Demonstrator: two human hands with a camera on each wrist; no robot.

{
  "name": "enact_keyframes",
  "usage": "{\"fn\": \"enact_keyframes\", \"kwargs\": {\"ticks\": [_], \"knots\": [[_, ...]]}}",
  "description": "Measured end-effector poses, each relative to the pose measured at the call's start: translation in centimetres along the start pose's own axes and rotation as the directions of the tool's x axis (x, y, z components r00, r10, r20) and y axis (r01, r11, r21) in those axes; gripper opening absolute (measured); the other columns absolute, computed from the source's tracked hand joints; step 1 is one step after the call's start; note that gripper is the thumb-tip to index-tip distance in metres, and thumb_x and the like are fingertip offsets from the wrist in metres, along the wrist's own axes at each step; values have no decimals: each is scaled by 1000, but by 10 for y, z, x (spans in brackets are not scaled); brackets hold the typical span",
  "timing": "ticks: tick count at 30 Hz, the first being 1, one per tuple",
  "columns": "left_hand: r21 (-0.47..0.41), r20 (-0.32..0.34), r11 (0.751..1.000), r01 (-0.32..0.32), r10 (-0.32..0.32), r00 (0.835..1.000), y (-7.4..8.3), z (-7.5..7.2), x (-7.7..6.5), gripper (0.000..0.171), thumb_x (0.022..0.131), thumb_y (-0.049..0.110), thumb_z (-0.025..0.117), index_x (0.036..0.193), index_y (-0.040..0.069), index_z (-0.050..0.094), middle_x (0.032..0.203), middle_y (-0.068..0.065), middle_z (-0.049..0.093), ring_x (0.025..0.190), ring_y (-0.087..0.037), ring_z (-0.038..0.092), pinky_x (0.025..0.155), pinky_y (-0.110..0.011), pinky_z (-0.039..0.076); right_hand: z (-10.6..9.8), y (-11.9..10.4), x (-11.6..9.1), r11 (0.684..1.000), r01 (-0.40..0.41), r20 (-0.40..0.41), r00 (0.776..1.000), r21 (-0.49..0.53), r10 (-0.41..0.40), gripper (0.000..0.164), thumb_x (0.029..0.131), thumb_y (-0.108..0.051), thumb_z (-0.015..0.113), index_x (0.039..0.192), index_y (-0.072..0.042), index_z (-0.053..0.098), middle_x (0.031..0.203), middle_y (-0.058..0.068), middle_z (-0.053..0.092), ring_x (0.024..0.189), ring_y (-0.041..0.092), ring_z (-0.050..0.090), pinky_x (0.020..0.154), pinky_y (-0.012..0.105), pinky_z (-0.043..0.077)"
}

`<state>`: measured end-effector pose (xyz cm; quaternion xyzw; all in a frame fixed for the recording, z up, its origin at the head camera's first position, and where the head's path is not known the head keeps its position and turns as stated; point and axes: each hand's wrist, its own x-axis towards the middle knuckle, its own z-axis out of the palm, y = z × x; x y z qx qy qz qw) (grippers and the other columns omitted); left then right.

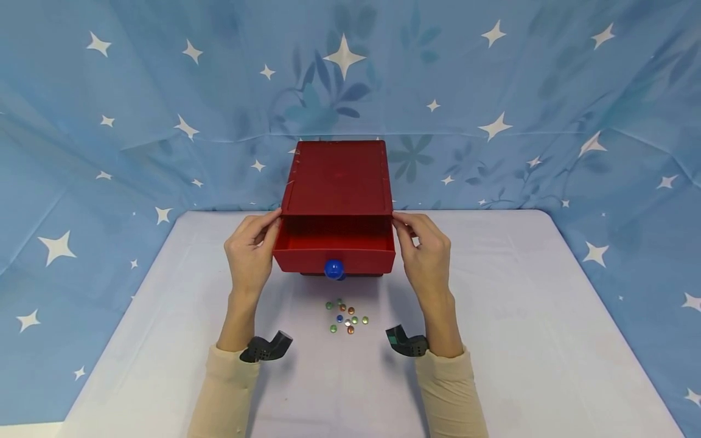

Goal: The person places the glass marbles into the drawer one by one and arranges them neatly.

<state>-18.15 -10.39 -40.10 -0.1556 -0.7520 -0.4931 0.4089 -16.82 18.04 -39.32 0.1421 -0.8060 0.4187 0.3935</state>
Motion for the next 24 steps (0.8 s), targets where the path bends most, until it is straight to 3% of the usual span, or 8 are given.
{"fn": "enact_keyframes", "kwargs": {"ticks": [13,24], "knots": [[-81,-41,997,15,-18,999,-4,3,1,19,92,6,70,110,5,78,92,-12,74,79,-23,70,78,-13,56,-3,1,1,999,23,-21,999,-25,-24,18,91,-1,70,108,-1,75,101,17,76,81,30,70,86,2,46],[-88,-35,995,42,-45,998,-4,3,0,18,93,7,69,109,5,78,92,-13,74,79,-23,70,77,-13,56,-6,7,-3,998,-17,-1,1000,-67,17,18,92,-4,70,109,-1,74,101,17,76,78,31,70,82,-1,43]]}}
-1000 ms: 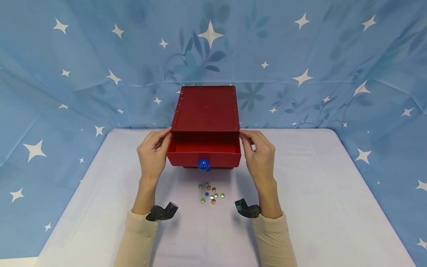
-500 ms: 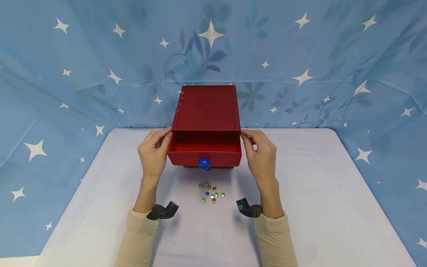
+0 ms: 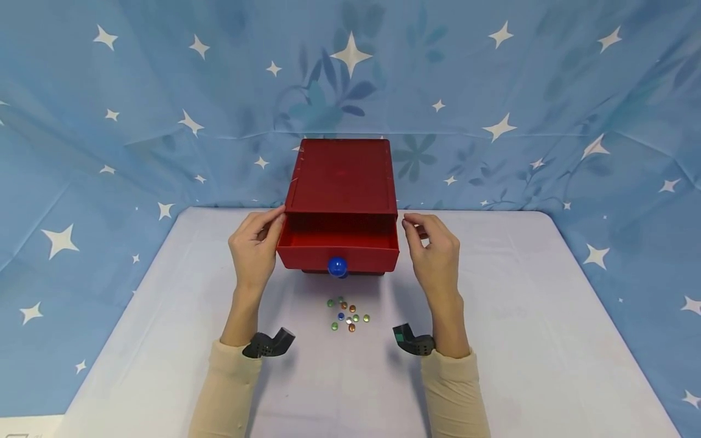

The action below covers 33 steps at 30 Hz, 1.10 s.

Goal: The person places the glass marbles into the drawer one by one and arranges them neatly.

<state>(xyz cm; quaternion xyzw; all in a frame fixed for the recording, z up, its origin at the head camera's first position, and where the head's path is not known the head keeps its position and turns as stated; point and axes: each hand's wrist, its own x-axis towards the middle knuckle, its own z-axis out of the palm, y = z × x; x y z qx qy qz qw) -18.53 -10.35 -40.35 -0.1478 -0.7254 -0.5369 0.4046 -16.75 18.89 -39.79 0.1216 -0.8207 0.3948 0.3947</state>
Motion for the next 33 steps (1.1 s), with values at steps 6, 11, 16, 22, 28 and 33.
{"fn": "enact_keyframes", "kwargs": {"ticks": [6,11,16,22,28,33], "knots": [[-7,6,1000,2,-2,1000,1,-1,0,18,93,7,69,109,5,78,93,-12,74,79,-22,71,77,-14,57,-4,3,-2,997,-48,65,997,-60,52,19,93,-11,70,110,-1,72,103,16,76,80,29,71,77,2,44],[-10,1,1000,-4,4,1000,0,-1,2,18,93,7,69,108,4,78,92,-13,74,78,-22,70,77,-13,57,-6,3,-1,994,-70,102,992,-84,79,19,93,-13,71,108,-2,72,99,15,76,79,28,70,73,1,42],[-15,2,1000,-6,6,1000,-1,-1,2,17,93,6,69,107,3,78,92,-13,74,78,-22,70,76,-12,56,-6,5,-5,992,-85,131,987,-94,97,18,93,-13,71,107,-3,72,95,13,76,76,25,69,67,4,43],[-16,11,1000,3,-3,1000,0,-1,-2,17,93,6,69,107,4,78,91,-12,74,77,-21,70,75,-11,56,-5,12,-18,986,-94,197,973,-138,120,18,93,-9,70,109,-1,71,98,16,75,76,28,70,66,20,55],[-27,8,1000,3,-3,1000,0,-1,-1,17,93,6,69,108,4,78,93,-12,74,79,-22,70,77,-12,56,-5,24,-28,987,-66,273,956,-147,104,16,92,-5,69,105,3,68,98,19,74,77,30,70,69,51,61],[-28,8,1000,11,-11,1000,-1,-1,-2,18,93,5,69,109,4,77,94,-12,74,82,-23,70,78,-13,56,-5,29,-37,983,-84,329,935,-162,134,20,92,-10,71,108,0,66,100,17,74,80,28,69,70,50,61]]}}
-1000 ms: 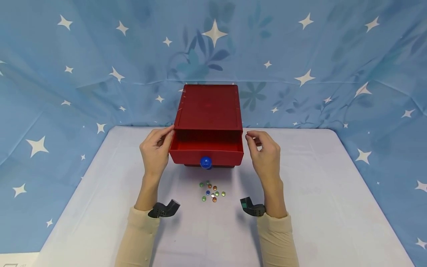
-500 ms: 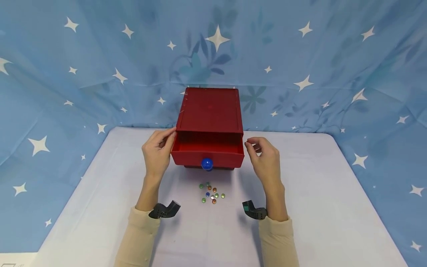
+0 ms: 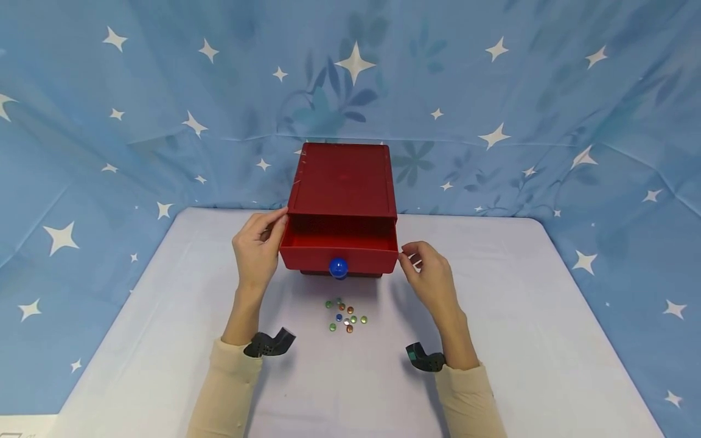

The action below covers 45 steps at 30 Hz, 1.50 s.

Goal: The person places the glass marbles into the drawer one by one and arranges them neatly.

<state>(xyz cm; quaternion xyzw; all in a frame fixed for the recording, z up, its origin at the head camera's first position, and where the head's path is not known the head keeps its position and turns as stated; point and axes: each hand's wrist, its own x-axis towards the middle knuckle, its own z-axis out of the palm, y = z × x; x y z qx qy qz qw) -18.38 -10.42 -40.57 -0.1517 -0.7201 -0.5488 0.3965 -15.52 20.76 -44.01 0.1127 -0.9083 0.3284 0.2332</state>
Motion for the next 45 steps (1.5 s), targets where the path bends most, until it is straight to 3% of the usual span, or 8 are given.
{"fn": "enact_keyframes", "kwargs": {"ticks": [10,17,25,32,37,39,45], "knots": [[9,11,1000,-7,7,1000,2,1,0,18,94,7,68,110,4,77,94,-12,73,81,-22,70,78,-14,57,5,3,-8,999,16,54,998,40,-18,23,89,-10,74,110,-3,66,99,12,73,82,24,69,67,46,61],[14,5,1000,-14,14,1000,1,3,2,18,94,7,68,109,5,77,93,-12,73,79,-23,70,78,-12,56,7,-1,-7,997,31,119,992,75,-39,31,87,-13,77,115,-4,65,101,12,73,82,25,69,65,29,57],[33,0,999,-21,21,1000,1,3,2,18,94,7,68,109,5,77,94,-12,74,79,-22,70,77,-11,55,13,-5,-6,993,29,213,976,117,-53,38,87,-11,76,122,-5,63,109,12,73,81,22,66,73,47,61],[29,5,999,-17,17,1000,2,3,1,18,94,8,68,110,5,77,95,-12,74,80,-22,69,78,-11,55,17,-4,-8,989,20,316,947,145,-65,41,88,-12,76,124,-7,59,100,9,71,83,20,64,71,47,60],[36,8,999,-14,14,1000,1,2,1,19,94,8,68,111,5,77,96,-12,74,80,-22,69,79,-11,55,20,-2,-9,987,-9,381,923,159,-53,28,87,-10,75,111,-9,62,88,3,69,79,16,63,70,33,58],[36,10,999,-13,12,1000,1,2,1,19,95,9,68,111,5,77,95,-12,74,81,-22,69,79,-11,55,22,-1,-9,985,-15,407,912,173,-58,24,87,-9,75,108,-9,63,89,1,69,79,15,63,69,28,56],[43,3,999,-21,21,1000,1,0,1,18,94,8,68,110,6,77,95,-11,74,79,-22,70,77,-11,55,28,1,-10,974,-12,491,865,224,-103,22,87,-5,74,108,-6,66,96,2,70,82,15,64,73,27,57]]}}
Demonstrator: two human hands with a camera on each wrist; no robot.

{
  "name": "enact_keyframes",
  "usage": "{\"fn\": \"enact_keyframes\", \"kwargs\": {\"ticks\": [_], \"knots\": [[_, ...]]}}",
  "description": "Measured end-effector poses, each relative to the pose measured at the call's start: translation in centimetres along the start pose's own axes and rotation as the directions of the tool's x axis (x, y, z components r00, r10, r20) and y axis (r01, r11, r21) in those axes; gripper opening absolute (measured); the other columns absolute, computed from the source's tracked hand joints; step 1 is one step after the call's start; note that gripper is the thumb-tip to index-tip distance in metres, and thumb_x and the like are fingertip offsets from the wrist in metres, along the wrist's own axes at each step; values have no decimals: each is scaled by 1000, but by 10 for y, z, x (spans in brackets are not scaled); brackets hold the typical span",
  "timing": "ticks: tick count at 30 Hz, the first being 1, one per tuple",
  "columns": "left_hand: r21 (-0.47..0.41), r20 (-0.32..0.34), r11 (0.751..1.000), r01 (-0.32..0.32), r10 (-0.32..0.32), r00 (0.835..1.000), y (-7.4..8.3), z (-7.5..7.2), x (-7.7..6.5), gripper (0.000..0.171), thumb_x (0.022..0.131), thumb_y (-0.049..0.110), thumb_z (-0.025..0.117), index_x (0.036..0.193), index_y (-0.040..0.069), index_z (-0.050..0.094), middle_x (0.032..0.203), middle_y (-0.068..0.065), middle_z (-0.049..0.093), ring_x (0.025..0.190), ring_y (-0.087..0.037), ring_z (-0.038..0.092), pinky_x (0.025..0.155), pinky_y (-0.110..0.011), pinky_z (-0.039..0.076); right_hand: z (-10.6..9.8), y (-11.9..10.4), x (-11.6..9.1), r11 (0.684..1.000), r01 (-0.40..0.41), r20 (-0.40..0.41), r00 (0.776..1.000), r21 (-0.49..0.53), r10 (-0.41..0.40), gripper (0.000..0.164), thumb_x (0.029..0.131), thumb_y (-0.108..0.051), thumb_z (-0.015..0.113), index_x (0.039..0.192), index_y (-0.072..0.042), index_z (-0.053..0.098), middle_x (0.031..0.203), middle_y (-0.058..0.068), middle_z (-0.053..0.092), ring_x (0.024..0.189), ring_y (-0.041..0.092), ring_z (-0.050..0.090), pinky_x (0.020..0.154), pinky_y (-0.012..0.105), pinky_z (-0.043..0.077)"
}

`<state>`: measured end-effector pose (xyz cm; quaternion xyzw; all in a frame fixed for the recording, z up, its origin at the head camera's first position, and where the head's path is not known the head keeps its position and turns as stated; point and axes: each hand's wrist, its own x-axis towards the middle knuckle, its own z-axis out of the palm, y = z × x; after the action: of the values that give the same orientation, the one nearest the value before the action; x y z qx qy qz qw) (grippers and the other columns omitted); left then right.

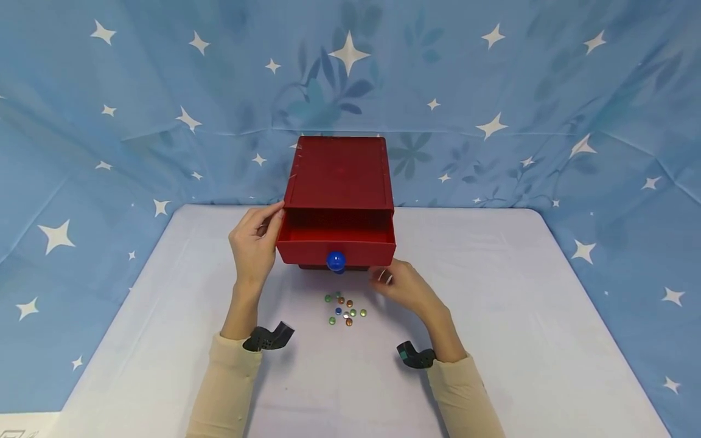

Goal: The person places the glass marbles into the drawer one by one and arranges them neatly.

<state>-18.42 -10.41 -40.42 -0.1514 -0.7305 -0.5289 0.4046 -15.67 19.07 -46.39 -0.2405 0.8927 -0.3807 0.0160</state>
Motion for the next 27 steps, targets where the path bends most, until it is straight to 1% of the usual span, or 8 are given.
{"fn": "enact_keyframes", "kwargs": {"ticks": [5,12,16,20,24,27], "knots": [[1,-10,1000,-7,7,1000,0,-1,0,19,94,7,69,110,5,77,94,-12,74,77,-22,70,76,-10,55,0,0,1,1000,15,60,998,-7,-15,21,86,-8,76,105,-5,68,96,3,69,82,15,64,72,27,56],[30,4,999,-12,12,1000,-2,-2,0,20,95,10,68,112,7,77,95,-12,74,79,-22,71,78,-11,55,1,-2,3,999,-7,129,992,-42,13,25,85,-15,79,106,-5,71,97,3,71,84,13,63,73,27,55],[37,2,999,-14,14,1000,-2,-2,-1,19,94,10,69,111,7,78,95,-11,74,78,-21,71,76,-11,55,1,-3,3,999,-17,157,987,-49,24,27,84,-17,80,106,-4,71,98,3,71,85,13,62,74,27,55],[31,1,999,-21,21,1000,-1,-1,-1,18,94,9,68,110,7,78,95,-10,75,77,-21,71,75,-11,54,3,-3,2,999,-15,181,983,-39,22,30,82,-19,82,106,-4,71,98,4,71,85,13,62,74,26,56],[25,6,999,-28,28,1000,0,-1,-1,19,94,8,68,111,7,77,96,-11,75,78,-21,71,75,-11,55,6,-1,2,1000,-16,218,976,-6,17,33,81,-20,83,106,-4,70,97,5,70,83,12,61,73,24,56],[25,3,999,-34,34,999,1,0,0,19,94,8,69,110,7,78,96,-10,75,78,-21,71,76,-11,55,8,-1,2,1000,-11,242,970,17,6,33,80,-20,83,105,-4,69,96,7,70,81,13,62,73,24,57]]}}
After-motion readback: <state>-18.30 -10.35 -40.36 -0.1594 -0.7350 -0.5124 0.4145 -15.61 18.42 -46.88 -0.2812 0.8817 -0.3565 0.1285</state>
